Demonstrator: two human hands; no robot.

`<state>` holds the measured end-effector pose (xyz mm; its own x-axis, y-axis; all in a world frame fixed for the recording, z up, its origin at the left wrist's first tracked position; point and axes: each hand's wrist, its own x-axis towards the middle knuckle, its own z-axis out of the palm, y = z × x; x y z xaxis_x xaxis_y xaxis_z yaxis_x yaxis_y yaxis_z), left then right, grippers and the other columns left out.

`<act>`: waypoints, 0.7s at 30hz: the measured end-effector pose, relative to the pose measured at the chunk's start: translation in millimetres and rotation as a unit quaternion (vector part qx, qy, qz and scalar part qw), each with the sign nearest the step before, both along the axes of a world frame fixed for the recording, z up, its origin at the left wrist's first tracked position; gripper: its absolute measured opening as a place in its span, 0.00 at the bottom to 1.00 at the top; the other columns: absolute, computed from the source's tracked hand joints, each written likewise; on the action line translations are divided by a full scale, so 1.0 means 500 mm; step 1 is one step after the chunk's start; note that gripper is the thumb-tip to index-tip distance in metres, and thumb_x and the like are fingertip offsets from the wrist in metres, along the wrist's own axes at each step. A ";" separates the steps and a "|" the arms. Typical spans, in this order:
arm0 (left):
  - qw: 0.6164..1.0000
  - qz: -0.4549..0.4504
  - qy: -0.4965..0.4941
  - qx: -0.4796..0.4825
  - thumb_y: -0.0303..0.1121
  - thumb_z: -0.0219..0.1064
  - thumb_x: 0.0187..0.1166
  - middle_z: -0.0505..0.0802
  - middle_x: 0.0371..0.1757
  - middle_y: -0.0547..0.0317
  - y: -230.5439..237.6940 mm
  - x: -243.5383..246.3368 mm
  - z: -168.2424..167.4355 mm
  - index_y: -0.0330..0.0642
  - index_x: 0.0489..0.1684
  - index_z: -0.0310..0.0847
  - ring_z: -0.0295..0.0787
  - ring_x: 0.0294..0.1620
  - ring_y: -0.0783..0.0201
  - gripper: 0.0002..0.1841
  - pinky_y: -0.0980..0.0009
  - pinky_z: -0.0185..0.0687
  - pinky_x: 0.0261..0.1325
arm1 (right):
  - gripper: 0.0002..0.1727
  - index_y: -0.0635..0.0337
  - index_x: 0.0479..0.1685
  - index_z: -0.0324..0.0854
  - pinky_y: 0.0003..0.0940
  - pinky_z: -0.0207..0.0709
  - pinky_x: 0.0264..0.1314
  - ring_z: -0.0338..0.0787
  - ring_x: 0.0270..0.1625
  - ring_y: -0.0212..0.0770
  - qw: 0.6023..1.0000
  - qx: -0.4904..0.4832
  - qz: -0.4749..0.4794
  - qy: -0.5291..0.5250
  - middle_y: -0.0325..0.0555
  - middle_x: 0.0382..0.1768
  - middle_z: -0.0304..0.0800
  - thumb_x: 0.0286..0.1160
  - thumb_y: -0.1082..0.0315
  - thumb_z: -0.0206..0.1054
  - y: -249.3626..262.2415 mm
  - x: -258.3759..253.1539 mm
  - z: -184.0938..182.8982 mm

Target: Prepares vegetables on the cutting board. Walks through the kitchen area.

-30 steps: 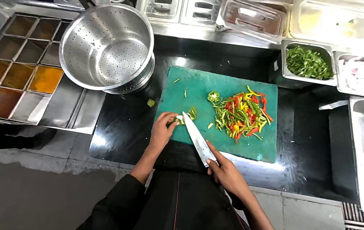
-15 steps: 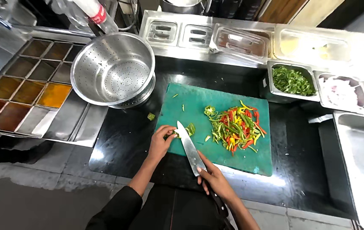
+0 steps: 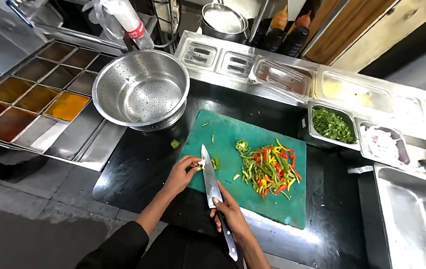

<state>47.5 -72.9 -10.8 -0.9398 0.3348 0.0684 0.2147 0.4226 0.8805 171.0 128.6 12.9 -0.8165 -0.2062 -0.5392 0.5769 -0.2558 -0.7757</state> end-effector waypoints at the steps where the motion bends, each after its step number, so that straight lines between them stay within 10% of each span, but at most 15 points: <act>1: 1.000 -0.001 -0.004 0.003 0.25 0.70 0.80 0.91 0.60 0.53 0.000 0.000 0.001 0.39 0.61 0.87 0.91 0.52 0.63 0.13 0.65 0.89 0.60 | 0.37 0.49 0.97 0.43 0.29 0.77 0.16 0.80 0.16 0.35 1.000 -0.011 -0.003 -0.007 0.47 0.29 0.86 0.90 0.66 0.53 -0.001 -0.001 0.002; 21: 1.000 -0.008 0.010 0.020 0.23 0.65 0.82 0.89 0.61 0.52 -0.001 0.007 -0.007 0.40 0.68 0.82 0.90 0.55 0.63 0.17 0.64 0.87 0.63 | 0.34 0.47 0.96 0.44 0.27 0.76 0.17 0.79 0.16 0.34 0.997 -0.076 -0.020 -0.025 0.46 0.28 0.83 0.93 0.64 0.48 -0.018 -0.045 0.006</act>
<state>51.2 -73.4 -14.4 -0.9329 0.3457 0.1011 0.2391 0.3843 0.8917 148.7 119.4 15.9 -0.7982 -0.2569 -0.5448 0.6014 -0.3916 -0.6964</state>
